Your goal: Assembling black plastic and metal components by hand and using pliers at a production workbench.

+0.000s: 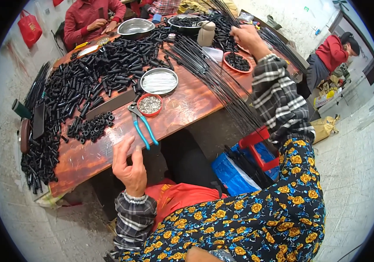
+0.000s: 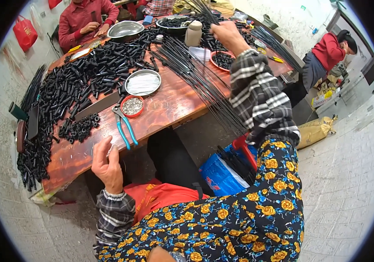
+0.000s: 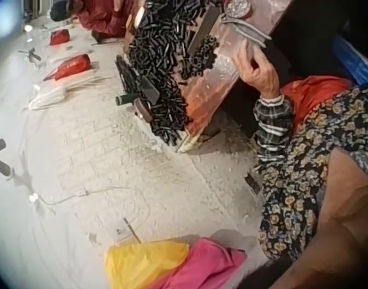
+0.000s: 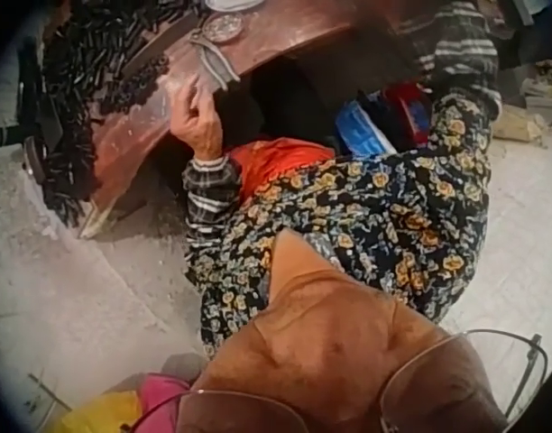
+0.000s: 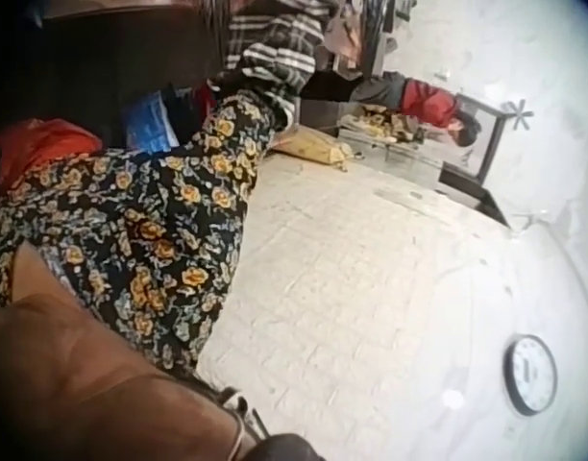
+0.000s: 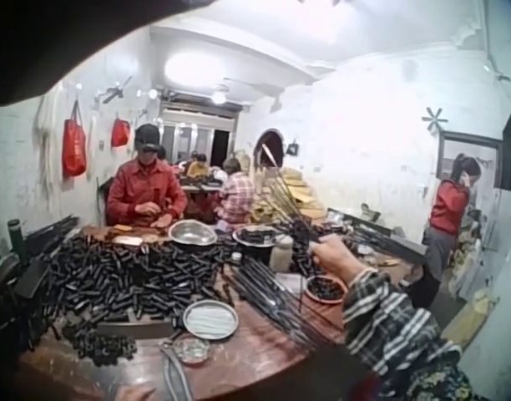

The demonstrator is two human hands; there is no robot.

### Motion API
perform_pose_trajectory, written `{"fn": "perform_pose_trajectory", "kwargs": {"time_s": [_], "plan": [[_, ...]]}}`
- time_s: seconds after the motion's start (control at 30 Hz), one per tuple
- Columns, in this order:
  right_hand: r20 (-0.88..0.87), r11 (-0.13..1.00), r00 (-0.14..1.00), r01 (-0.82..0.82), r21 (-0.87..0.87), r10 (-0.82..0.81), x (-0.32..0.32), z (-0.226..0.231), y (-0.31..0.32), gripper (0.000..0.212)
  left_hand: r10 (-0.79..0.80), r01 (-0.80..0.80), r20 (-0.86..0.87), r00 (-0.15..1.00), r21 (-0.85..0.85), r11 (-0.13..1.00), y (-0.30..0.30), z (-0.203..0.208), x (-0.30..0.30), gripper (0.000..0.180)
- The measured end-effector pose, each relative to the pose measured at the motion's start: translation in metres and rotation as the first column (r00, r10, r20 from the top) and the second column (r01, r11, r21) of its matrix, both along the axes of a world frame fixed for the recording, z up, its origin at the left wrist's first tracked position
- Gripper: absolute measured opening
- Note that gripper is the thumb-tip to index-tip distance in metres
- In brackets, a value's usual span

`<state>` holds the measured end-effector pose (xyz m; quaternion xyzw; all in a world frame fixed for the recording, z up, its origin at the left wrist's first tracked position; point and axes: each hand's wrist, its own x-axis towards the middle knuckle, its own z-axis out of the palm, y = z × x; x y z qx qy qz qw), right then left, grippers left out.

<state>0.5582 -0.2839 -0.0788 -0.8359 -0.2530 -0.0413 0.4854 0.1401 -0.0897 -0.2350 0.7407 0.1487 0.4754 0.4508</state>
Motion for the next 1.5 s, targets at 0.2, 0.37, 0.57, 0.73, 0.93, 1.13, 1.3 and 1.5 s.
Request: {"fn": "perform_pose_trajectory", "kwargs": {"time_s": [0.2,0.37,0.57,0.73,0.93,1.13,1.3,1.5], "plan": [[0.117,0.888,0.988,-0.139,0.439,0.097,-0.049,0.034,0.023,0.026,-0.079,0.078,-0.007,0.997,-0.083,0.994,-0.017,0.001,-0.01,0.023],[0.345,0.657,0.938,-0.283,0.699,0.037,-0.045,0.008,0.058,0.023,-0.172,0.158,-0.048,0.984,-0.217,0.963,-0.035,0.008,-0.008,0.019],[0.055,0.714,0.996,-0.087,0.695,0.068,-0.092,-0.087,0.079,0.031,-0.223,0.204,-0.11,0.969,-0.164,0.965,-0.048,0.023,-0.003,0.015],[-0.004,0.692,0.861,-0.407,0.596,0.509,-0.131,-0.025,0.054,0.023,-0.301,0.299,-0.079,0.95,-0.028,0.954,-0.057,0.066,0.005,0.011],[-0.214,0.611,0.58,-0.677,0.41,0.786,-0.197,0.032,0.031,0.019,-0.52,0.518,0.005,0.854,0.08,0.852,-0.078,0.127,-0.001,0.012],[-0.283,0.488,0.425,-0.846,0.213,0.86,-0.246,0.034,0.028,0.017,-0.463,0.425,-0.071,0.883,-0.296,0.855,-0.069,0.136,-0.005,0.018],[-0.416,0.451,0.336,-0.866,0.216,0.845,-0.287,0.021,0.028,0.019,-0.446,0.505,0.24,0.862,-0.477,0.719,-0.053,0.135,-0.013,0.041],[-0.424,0.463,0.283,-0.782,0.418,0.86,-0.32,-0.019,0.008,0.021,-0.332,0.649,0.559,0.76,-0.619,0.442,-0.057,0.152,-0.001,0.027]]}}
